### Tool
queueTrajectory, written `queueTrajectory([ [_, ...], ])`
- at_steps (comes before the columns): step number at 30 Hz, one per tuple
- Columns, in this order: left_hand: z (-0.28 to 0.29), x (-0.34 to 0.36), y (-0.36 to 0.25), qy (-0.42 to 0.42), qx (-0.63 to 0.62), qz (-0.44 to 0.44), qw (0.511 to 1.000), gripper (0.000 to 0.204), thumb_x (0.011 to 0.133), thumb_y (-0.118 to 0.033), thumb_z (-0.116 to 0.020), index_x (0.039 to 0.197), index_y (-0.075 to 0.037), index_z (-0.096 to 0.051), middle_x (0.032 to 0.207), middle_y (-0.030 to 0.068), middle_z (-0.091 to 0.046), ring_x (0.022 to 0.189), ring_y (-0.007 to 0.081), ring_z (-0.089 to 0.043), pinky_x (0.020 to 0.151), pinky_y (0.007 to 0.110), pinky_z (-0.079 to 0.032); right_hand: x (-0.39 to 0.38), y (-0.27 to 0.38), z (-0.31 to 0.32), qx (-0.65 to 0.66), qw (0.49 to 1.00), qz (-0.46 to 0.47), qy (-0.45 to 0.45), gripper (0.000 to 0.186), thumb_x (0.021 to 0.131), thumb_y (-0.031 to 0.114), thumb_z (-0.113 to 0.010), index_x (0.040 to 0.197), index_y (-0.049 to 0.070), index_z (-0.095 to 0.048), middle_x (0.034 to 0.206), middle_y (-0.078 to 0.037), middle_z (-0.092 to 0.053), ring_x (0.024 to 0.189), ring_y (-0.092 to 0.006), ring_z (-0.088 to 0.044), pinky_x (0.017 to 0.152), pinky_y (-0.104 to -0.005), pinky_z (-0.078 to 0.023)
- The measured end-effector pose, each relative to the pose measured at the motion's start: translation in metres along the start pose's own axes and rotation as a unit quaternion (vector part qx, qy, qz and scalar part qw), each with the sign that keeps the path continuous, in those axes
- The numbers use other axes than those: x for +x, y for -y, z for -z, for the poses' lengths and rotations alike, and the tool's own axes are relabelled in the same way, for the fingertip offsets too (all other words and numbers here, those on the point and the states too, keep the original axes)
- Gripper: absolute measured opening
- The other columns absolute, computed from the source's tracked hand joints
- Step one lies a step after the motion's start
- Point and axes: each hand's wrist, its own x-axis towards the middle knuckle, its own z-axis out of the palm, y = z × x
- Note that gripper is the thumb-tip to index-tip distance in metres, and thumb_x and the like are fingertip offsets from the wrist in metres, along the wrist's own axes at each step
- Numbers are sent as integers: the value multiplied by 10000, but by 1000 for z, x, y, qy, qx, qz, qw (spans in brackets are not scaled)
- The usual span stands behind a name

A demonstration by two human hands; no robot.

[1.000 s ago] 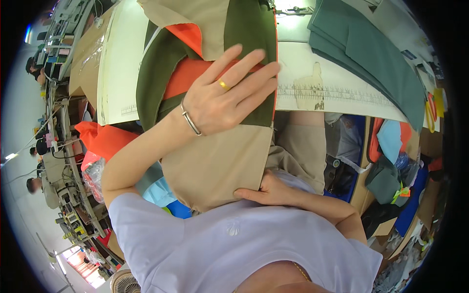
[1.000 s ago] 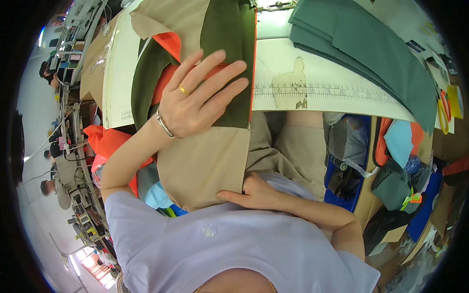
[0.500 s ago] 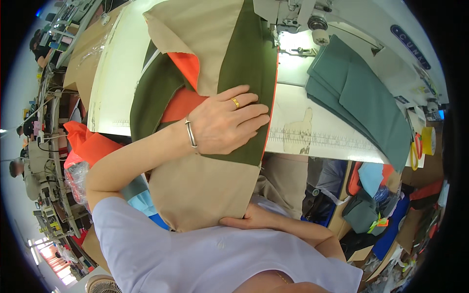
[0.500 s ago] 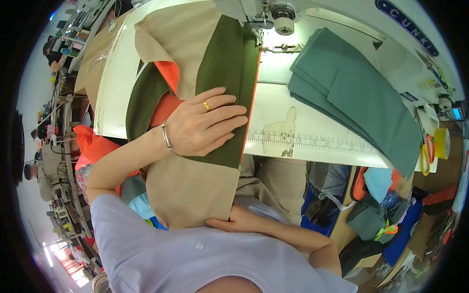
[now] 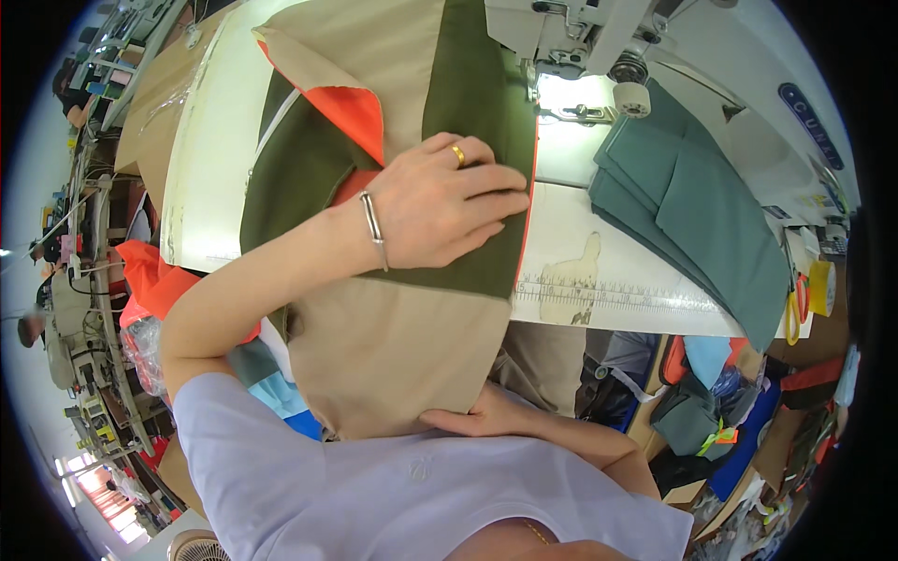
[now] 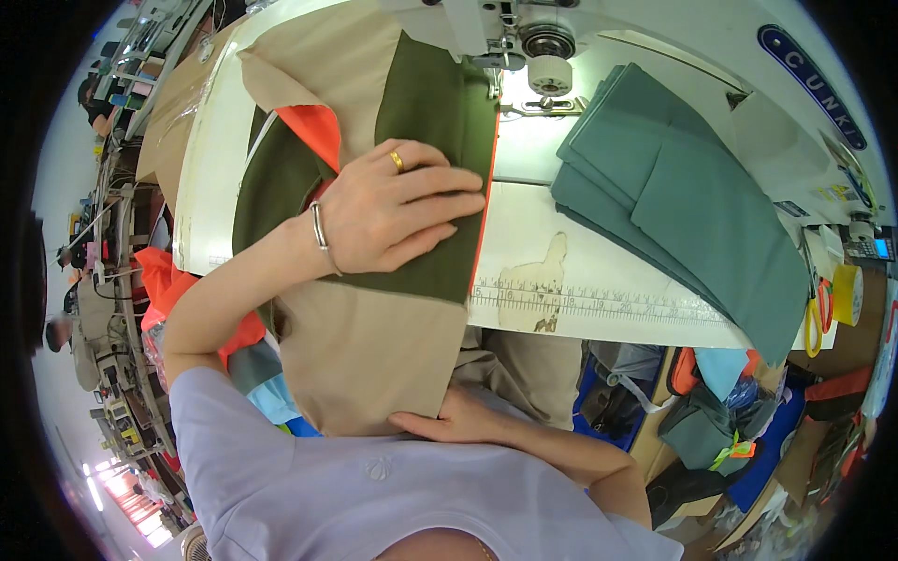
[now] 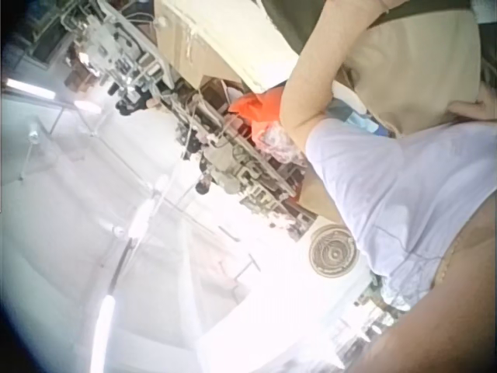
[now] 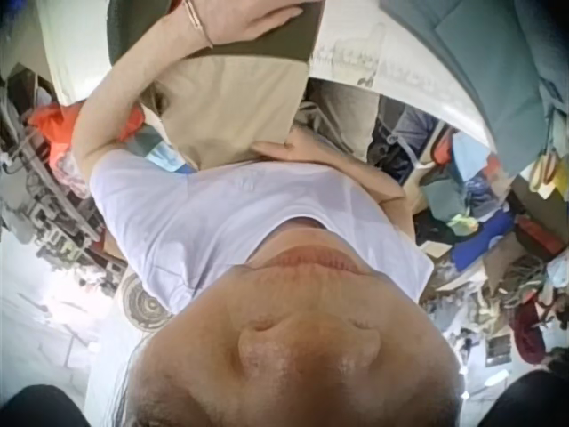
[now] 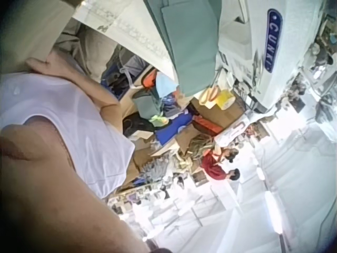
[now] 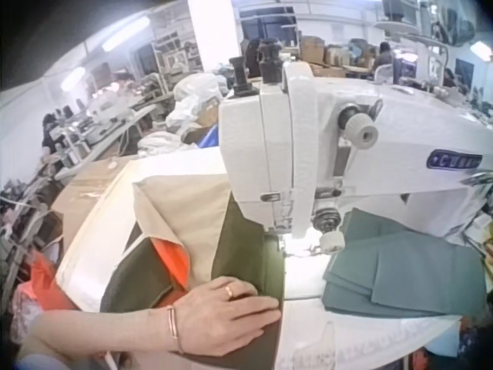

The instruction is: The person sews a multi-colored fabric bag using a sewing machine. They align the edges of beige, green, and red fabric pieces, guide them under the needle, and stitch along the seams. The person repeatedly adjusts and flips the bag to sew different sections.

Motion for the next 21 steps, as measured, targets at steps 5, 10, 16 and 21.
queueTrajectory([
  [5,1,13,22,11,2,-4,1000,383,795,-158,-743,1169,-84,-703,1230,40,-662,1030,267,-613,841,398,-531,14,11,10,-21,998,32,-50,296,927,166,-725,1155,-16,-673,1074,-149,-723,985,-264,-702,878,-371,-546],
  [10,12,23,21,43,18,18,999,370,793,-185,-753,1139,-68,-695,1203,75,-661,1094,293,-615,919,435,-526,31,27,14,8,995,40,-93,215,932,133,-712,1083,-19,-690,948,-128,-727,870,-232,-710,796,-355,-556],
  [16,3,22,-6,44,53,23,997,382,770,-132,-763,1133,-47,-683,1172,85,-654,1130,285,-611,1040,508,-480,40,33,18,39,986,61,-150,133,943,110,-698,995,-12,-695,813,-82,-706,746,-165,-684,670,-307,-534],
  [21,-5,16,9,3,58,25,998,372,771,-103,-754,1133,-51,-685,1188,83,-657,1130,277,-617,1037,473,-489,39,29,28,-72,977,78,-183,212,912,159,-740,1041,-6,-709,900,-139,-724,843,-262,-701,752,-381,-546],
])
